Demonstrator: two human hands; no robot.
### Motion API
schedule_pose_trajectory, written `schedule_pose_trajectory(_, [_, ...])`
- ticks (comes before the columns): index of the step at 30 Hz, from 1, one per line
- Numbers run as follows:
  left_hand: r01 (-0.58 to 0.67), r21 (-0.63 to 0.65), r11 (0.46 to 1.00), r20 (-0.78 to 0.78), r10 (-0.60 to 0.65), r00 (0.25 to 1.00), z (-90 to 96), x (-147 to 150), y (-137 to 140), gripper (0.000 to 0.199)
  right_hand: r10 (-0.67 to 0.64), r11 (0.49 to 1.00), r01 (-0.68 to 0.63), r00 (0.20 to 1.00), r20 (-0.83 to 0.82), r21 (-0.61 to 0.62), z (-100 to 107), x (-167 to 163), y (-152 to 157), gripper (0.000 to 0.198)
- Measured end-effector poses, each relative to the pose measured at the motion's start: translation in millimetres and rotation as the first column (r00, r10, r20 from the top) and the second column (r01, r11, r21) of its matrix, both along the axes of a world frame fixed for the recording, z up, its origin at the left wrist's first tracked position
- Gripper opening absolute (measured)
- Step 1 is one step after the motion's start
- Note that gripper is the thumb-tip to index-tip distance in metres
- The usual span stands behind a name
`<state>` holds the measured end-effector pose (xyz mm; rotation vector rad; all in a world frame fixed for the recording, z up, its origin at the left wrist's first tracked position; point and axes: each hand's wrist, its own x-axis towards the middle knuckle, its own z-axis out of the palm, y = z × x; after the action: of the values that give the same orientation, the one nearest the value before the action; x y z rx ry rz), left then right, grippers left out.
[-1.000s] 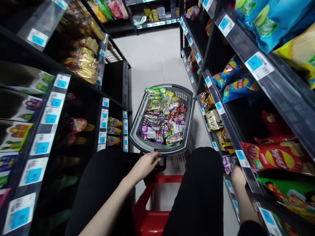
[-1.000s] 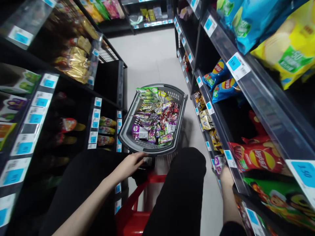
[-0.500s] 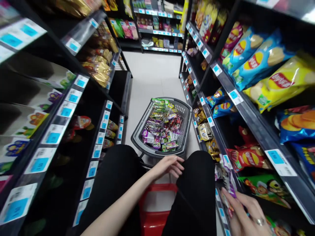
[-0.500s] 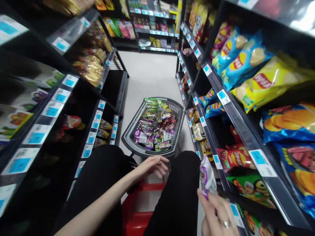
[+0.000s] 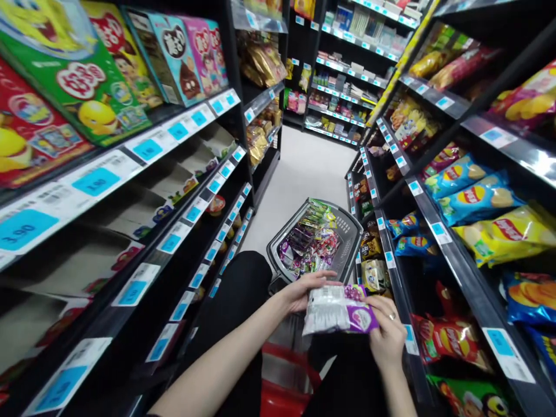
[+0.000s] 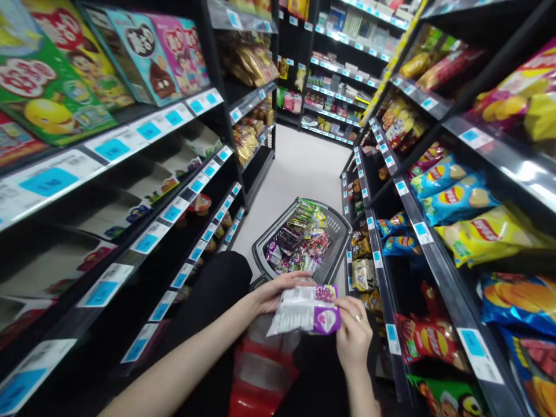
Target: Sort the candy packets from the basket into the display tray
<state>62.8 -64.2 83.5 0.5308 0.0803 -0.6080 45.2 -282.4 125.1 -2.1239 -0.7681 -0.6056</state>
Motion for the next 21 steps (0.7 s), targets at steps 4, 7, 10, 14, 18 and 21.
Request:
schedule_pose_trajectory(4, [-0.116, 0.035, 0.993, -0.033, 0.117, 0.993, -3.3, 4.3, 3.5, 0.052, -0.092, 0.923, 0.218, 0.925, -0.368, 0.317, -20.1, 22.9, 4.6, 0.014])
schedule_pose_trajectory(7, [-0.343, 0.163, 0.925, -0.049, 0.355, 0.934, -6.1, 12.4, 4.4, 0.049, 0.160, 0.694, 0.465, 0.645, -0.747, 0.550, -36.3, 37.0, 14.9, 0.029])
schedule_pose_trajectory(10, [-0.506, 0.202, 0.839, -0.044, 0.524, 0.851, -11.6, 17.3, -2.5, 0.046, 0.492, 0.597, 0.486, 0.406, -0.770, 0.638, -55.8, 37.2, 41.5, 0.048])
schedule_pose_trajectory(14, [-0.502, 0.298, 0.812, 0.077, 0.503, 0.861, -18.8, 18.3, -14.3, 0.042, 0.470, 0.596, 0.482, 0.438, -0.766, 0.642, -76.1, 30.0, 75.2, 0.050])
schedule_pose_trajectory(18, [-0.401, 0.409, 0.820, 0.176, 0.360, 0.916, -13.0, 21.8, -2.3, 0.041, 0.395, 0.739, 0.420, 0.364, -0.844, 0.527, -71.2, 37.7, 61.9, 0.046])
schedule_pose_trajectory(21, [-0.317, 0.444, 0.838, 0.249, 0.225, 0.942, 0.7, 21.2, 20.4, 0.055, 0.467, 0.816, 0.218, 0.296, -0.833, 0.535, -61.7, 44.3, 38.0, 0.038])
